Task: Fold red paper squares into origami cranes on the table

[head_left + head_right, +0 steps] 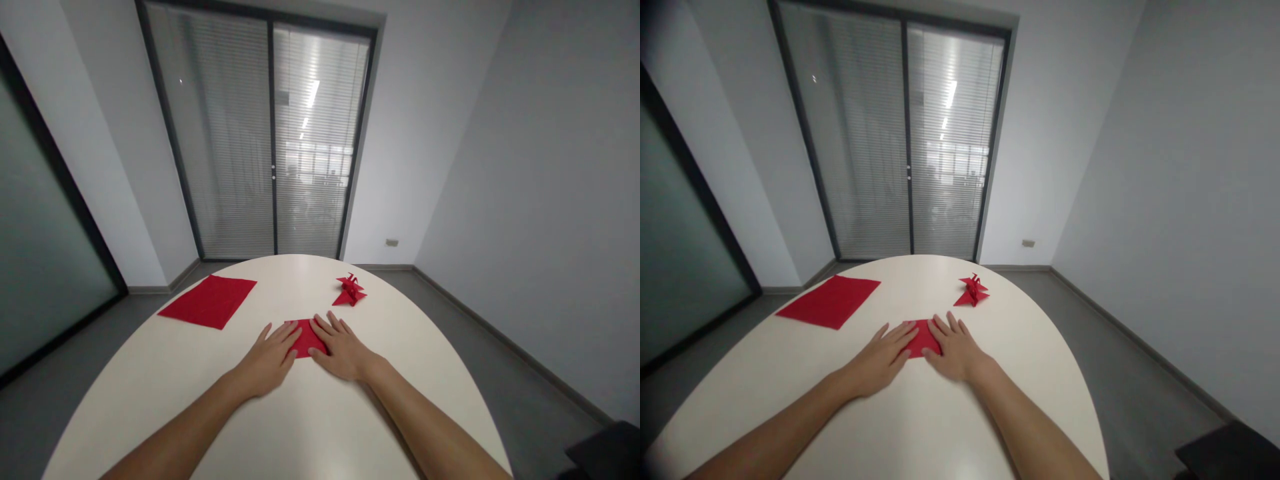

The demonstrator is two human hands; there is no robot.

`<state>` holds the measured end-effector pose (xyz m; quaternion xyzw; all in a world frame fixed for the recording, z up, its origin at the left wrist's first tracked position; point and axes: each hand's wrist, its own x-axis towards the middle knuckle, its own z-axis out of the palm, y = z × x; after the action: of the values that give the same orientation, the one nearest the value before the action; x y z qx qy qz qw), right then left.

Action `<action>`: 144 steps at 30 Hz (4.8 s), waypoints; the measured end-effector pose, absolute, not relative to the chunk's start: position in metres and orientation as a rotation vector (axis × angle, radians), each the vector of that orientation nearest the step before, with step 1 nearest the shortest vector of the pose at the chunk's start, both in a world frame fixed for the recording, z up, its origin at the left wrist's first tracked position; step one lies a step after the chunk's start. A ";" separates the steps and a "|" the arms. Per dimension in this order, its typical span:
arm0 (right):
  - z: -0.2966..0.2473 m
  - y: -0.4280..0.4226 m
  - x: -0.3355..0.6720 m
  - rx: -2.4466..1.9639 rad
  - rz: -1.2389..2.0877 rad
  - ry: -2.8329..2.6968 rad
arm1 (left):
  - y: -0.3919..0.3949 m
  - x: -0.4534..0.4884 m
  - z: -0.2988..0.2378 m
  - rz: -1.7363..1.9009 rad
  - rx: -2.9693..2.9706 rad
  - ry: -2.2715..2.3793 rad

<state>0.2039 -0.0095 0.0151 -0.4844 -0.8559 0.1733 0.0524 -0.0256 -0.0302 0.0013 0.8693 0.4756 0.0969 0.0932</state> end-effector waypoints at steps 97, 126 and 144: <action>0.029 -0.014 0.217 -1.198 0.488 -2.662 | -0.027 -0.031 0.005 0.419 2.630 1.272; 0.053 -0.020 0.214 -0.962 0.159 -2.690 | -0.030 -0.032 0.006 0.385 2.680 1.229; 0.032 -0.011 0.216 -1.025 0.179 -2.617 | -0.024 -0.027 -0.007 0.619 2.645 1.648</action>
<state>0.2160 -0.0109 0.0316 -0.3590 -0.9171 0.0626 0.1619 -0.0270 -0.0245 -0.0074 0.8324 0.5185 0.1948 -0.0180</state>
